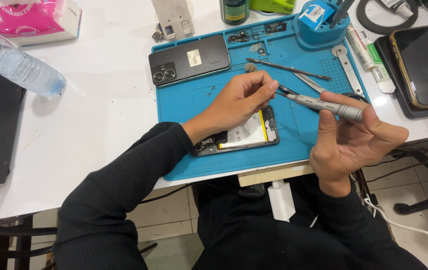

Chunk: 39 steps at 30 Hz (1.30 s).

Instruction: The person works on an opened smartphone on a blue repair mat, using a precision screwdriver to unscrew components near the battery and prying at the battery with a tool. They then use a brush to clean the phone's interior and the back cover, and finally place the back cover onto the phone body.

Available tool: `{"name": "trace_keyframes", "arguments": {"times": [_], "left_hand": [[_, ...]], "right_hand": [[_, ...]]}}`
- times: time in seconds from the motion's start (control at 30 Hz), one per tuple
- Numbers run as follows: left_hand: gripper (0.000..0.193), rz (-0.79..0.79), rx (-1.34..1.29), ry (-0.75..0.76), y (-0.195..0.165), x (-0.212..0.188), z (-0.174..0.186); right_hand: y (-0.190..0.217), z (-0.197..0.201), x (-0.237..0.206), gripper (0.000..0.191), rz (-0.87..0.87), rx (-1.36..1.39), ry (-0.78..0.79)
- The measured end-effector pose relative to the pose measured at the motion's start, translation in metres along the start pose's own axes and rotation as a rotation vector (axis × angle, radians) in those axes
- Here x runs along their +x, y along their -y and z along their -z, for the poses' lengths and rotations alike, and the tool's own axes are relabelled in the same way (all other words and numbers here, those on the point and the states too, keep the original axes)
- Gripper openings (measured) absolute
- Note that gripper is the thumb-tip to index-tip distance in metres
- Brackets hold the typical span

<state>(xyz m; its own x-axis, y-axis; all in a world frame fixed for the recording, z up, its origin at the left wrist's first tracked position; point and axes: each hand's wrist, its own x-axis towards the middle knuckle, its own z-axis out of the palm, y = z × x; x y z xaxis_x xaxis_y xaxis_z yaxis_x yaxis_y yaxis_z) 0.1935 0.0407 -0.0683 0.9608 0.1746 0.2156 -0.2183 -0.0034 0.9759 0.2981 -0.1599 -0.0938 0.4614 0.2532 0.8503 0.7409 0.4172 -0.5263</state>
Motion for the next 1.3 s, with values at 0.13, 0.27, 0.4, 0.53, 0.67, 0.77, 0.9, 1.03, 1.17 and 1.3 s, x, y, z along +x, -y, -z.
{"name": "trace_keyframes", "arguments": {"times": [0.13, 0.27, 0.4, 0.53, 0.67, 0.77, 0.9, 1.03, 1.17, 1.3], "left_hand": [[0.033, 0.003, -0.039, -0.004, 0.0002, 0.0005, -0.0008], [0.033, 0.013, -0.025, -0.009, 0.0005, 0.0008, -0.0014], [0.033, -0.013, 0.033, 0.000, 0.0003, -0.0001, -0.0002], [0.033, -0.021, 0.027, 0.017, 0.0008, -0.0005, -0.0011], [0.032, -0.009, 0.006, 0.008, 0.0009, -0.0002, -0.0004], [0.031, -0.001, 0.004, 0.000, 0.0013, -0.0005, -0.0006], [0.031, -0.021, 0.010, 0.009, 0.0016, 0.0008, -0.0008], [0.030, -0.011, 0.044, 0.010, 0.0005, 0.0004, 0.0005], [0.031, -0.023, 0.096, 0.030, -0.0019, -0.0008, -0.0002], [0.029, -0.023, 0.097, 0.069, -0.0074, -0.0037, -0.0034]], "right_hand": [[-0.0014, 0.0016, -0.0009, 0.045, 0.005, -0.015, -0.007], [-0.0014, 0.0018, -0.0015, 0.045, 0.004, -0.001, -0.001], [-0.0006, 0.0012, -0.0014, 0.044, 0.005, 0.001, 0.004], [0.0005, 0.0007, -0.0017, 0.045, 0.002, 0.003, -0.005], [0.0008, -0.0004, -0.0018, 0.045, 0.004, 0.005, -0.034], [0.0010, -0.0003, -0.0014, 0.045, -0.003, 0.004, -0.024], [0.0007, 0.0001, -0.0011, 0.044, -0.011, 0.010, -0.022], [-0.0011, 0.0006, -0.0012, 0.044, -0.006, 0.009, -0.016], [-0.0016, 0.0012, -0.0028, 0.044, -0.008, 0.005, -0.035], [0.0026, 0.0030, -0.0047, 0.044, -0.069, -0.001, -0.063]]}}
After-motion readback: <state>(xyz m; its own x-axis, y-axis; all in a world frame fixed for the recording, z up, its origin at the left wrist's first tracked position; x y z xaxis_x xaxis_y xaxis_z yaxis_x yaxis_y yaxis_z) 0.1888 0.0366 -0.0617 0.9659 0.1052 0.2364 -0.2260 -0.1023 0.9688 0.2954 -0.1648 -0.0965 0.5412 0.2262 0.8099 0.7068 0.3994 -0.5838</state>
